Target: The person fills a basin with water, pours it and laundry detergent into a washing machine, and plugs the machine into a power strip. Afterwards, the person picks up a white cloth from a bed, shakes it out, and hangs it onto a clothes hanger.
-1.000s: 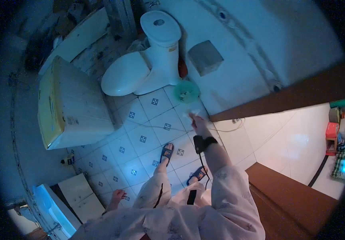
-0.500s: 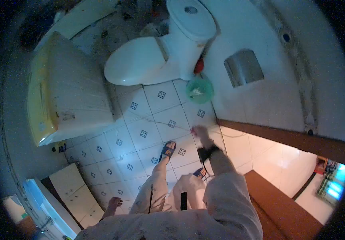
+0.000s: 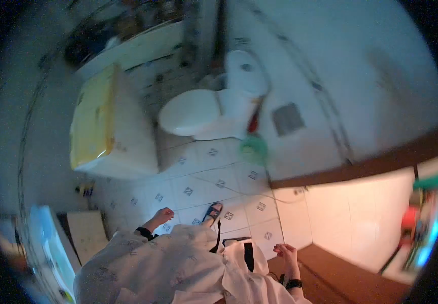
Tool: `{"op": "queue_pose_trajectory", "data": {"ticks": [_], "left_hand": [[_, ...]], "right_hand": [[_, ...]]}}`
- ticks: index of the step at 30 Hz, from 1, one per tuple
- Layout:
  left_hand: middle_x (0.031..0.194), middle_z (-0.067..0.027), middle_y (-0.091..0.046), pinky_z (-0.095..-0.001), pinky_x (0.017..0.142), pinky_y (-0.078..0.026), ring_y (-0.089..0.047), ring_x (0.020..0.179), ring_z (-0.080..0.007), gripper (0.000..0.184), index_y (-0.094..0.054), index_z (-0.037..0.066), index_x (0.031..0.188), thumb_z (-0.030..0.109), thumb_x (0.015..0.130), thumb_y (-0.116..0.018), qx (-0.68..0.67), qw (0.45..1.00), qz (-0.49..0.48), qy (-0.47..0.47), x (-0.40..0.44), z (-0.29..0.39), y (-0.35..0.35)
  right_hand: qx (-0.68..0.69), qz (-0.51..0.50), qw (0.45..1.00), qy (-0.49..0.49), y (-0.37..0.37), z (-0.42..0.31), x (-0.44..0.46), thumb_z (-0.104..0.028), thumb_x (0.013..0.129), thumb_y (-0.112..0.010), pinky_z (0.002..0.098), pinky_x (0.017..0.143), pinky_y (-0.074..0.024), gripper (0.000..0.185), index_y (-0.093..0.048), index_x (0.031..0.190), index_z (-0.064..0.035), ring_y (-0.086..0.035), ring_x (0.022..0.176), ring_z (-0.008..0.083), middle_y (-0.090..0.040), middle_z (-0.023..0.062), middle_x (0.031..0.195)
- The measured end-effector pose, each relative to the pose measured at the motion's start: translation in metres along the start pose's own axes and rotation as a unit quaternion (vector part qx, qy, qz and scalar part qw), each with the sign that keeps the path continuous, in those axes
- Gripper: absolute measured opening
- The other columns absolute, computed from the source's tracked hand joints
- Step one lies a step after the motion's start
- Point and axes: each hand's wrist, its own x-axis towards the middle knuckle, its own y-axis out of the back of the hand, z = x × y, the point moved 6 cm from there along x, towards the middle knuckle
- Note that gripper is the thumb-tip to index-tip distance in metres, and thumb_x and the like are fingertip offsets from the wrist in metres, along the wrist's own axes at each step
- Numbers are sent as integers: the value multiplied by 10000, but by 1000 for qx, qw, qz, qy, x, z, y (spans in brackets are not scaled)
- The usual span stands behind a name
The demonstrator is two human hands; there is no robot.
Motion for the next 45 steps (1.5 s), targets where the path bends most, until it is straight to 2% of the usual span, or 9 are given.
{"op": "queue_pose_trajectory", "data": {"ticks": [11, 16, 21, 28, 36, 39, 40, 43, 45], "left_hand": [[788, -71, -639, -293, 619, -495, -615, 759, -166, 165, -616, 31, 902, 178, 826, -620, 186, 969, -140, -83, 54, 254, -38], [787, -104, -629, -320, 679, -454, -578, 740, -182, 253, -630, 40, 900, 275, 870, -543, 472, 771, -290, -315, -53, 425, -266], [794, -103, -611, -314, 662, -447, -552, 726, -175, 206, -619, 25, 915, 219, 902, -551, 384, 621, -454, -512, -178, 503, -494], [789, -119, -645, -330, 681, -484, -607, 711, -226, 192, -650, 61, 907, 234, 887, -570, 313, 611, -441, -578, -167, 594, -668], [871, -67, -664, -281, 710, -486, -620, 781, -154, 194, -627, 50, 981, 201, 860, -610, 302, 702, -438, -473, -42, 671, -798], [937, -67, -650, -260, 737, -485, -613, 832, -141, 198, -602, 43, 1014, 195, 888, -588, 170, 847, -445, -237, 10, 704, -822], [937, -67, -650, -260, 737, -485, -613, 832, -141, 198, -602, 43, 1014, 195, 888, -588, 170, 849, -443, -234, 25, 711, -829], [936, -77, -647, -284, 679, -478, -589, 788, -153, 183, -594, 52, 970, 209, 877, -582, -122, 896, -418, 85, 90, 707, -848], [959, -70, -644, -278, 686, -482, -590, 789, -147, 182, -585, 61, 991, 211, 891, -564, -106, 906, -397, 100, 144, 699, -863]], "right_hand": [[266, 244, 927, 103, 107, 183, -148, -111, 795, -627, 224, 559, -461, 108, -630, 794, -3, -599, 616, 123, -637, 64, 714], [221, 296, 916, 154, 138, 221, -125, -67, 749, -630, 249, 575, -471, 99, -611, 804, 13, -594, 635, 122, -628, 48, 702], [151, 301, 922, 190, 171, 201, -114, -45, 724, -671, 251, 635, -473, 125, -614, 832, -17, -581, 701, 83, -636, 20, 740], [187, 428, 865, 183, 247, 270, -62, -38, 742, -668, 273, 678, -499, 103, -647, 843, -27, -598, 716, 110, -650, 40, 761], [295, 328, 891, 111, 364, 246, -10, 37, 700, -592, 283, 687, -509, 221, -681, 899, -7, -635, 734, 155, -675, 106, 773], [245, 394, 884, 61, 434, 199, 10, -36, 680, -659, 282, 657, -510, 191, -678, 868, -9, -625, 702, 141, -670, 102, 760], [184, 426, 885, 42, 459, 149, 0, -64, 673, -674, 282, 649, -508, 179, -673, 844, -9, -620, 689, 139, -665, 92, 744], [118, 467, 876, 23, 535, 63, 10, -106, 670, -691, 282, 636, -507, 175, -661, 811, -7, -611, 668, 140, -654, 78, 720], [135, 482, 865, 37, 577, 56, 39, -120, 682, -690, 287, 628, -510, 191, -648, 823, 1, -612, 662, 148, -646, 77, 716]]}}
